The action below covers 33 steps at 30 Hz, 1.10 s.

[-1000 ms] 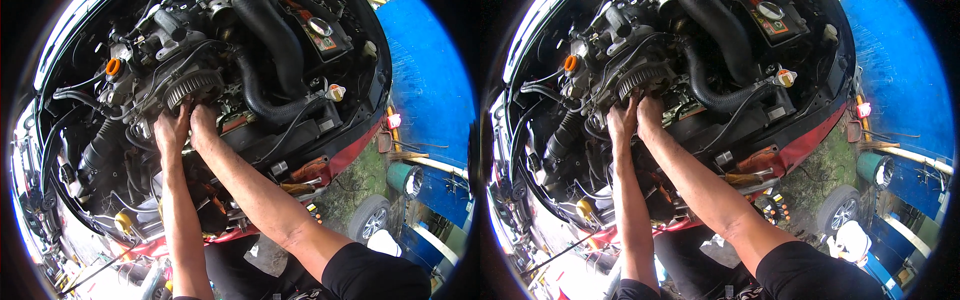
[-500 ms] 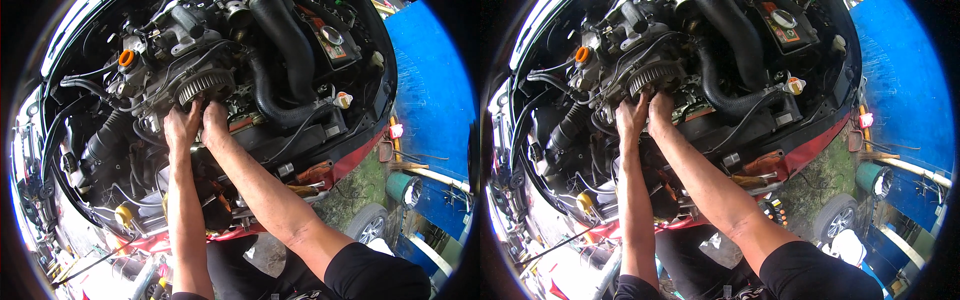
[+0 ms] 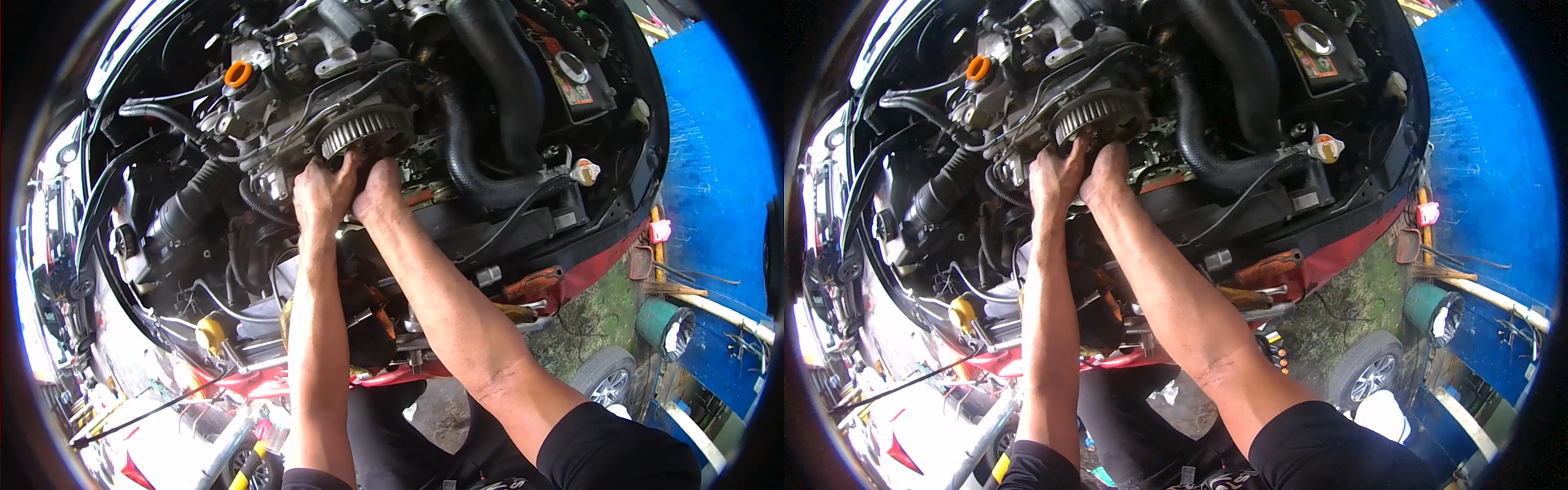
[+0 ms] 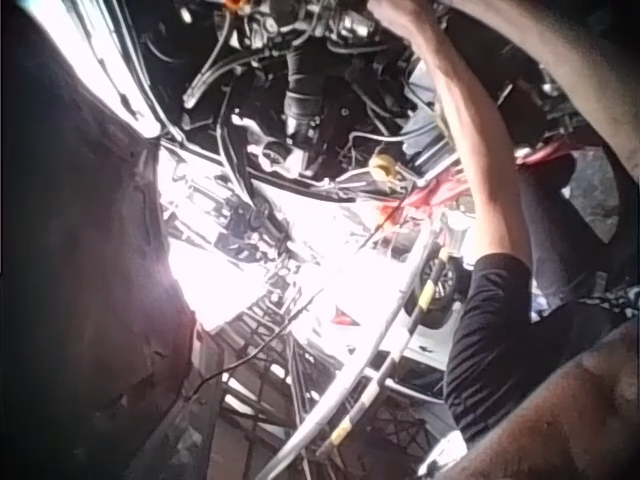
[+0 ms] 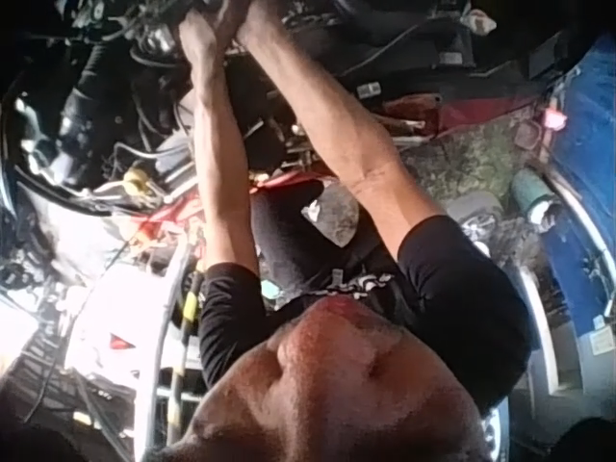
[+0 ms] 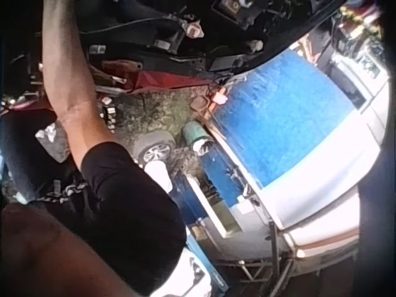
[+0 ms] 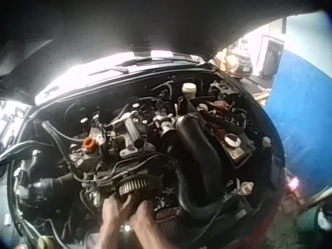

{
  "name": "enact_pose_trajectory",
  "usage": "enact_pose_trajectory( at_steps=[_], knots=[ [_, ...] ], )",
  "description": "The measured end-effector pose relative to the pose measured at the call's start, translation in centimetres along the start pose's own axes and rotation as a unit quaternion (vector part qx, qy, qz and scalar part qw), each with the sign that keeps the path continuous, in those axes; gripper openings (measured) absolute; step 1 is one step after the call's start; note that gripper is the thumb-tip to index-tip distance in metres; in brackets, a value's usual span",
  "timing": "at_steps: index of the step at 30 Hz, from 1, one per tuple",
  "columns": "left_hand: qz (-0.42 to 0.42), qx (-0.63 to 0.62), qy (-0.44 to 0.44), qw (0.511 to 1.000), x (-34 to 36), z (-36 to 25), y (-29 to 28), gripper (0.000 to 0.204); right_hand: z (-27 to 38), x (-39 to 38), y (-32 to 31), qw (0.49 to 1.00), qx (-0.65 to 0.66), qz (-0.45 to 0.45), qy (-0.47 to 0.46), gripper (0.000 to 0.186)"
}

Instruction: Replacing or repairing internal engine components including gears and pulleys.

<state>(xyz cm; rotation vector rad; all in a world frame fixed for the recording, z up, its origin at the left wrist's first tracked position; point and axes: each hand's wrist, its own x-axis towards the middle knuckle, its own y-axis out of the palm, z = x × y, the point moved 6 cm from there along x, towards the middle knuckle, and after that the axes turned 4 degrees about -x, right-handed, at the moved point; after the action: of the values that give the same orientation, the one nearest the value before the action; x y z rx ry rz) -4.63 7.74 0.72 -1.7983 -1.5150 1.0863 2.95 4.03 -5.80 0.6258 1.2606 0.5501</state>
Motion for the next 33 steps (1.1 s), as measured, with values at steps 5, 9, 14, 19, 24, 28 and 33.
enact_pose_trajectory(
  at_steps=[5,9,14,19,24,28,33],
  knots=[
    [0.004,-0.011,0.001,1.000,-0.1,-0.1,-0.2,0.074,0.5,-0.6,-0.6,0.982,-0.177,-0.052,-0.036,0.045],
    [0.005,-0.014,-0.008,1.000,-0.2,-0.1,-0.2,0.076,0.2,-0.1,-0.1,0.998,-0.062,0.001,-0.021,0.045],
    [-0.009,-0.031,0.015,0.999,-0.1,-0.1,-0.1,0.075,-0.3,0.3,-1.3,0.993,-0.109,-0.044,0.003,0.044],
    [-0.003,-0.026,0.016,1.000,0.1,0.1,0.0,0.073,-0.1,0.9,-1.0,0.996,-0.079,-0.013,-0.035,0.043],
    [-0.001,-0.037,0.019,0.999,0.1,0.0,0.0,0.070,0.4,0.6,-0.7,0.989,-0.137,-0.023,-0.046,0.042],
    [0.003,-0.002,0.021,1.000,0.1,0.3,0.0,0.067,0.7,0.3,0.0,0.993,-0.092,-0.043,-0.059,0.038],
    [0.030,-0.027,0.015,0.999,0.4,1.0,0.4,0.067,0.4,-0.3,-0.2,0.982,-0.176,-0.025,-0.063,0.038]
  ],
)
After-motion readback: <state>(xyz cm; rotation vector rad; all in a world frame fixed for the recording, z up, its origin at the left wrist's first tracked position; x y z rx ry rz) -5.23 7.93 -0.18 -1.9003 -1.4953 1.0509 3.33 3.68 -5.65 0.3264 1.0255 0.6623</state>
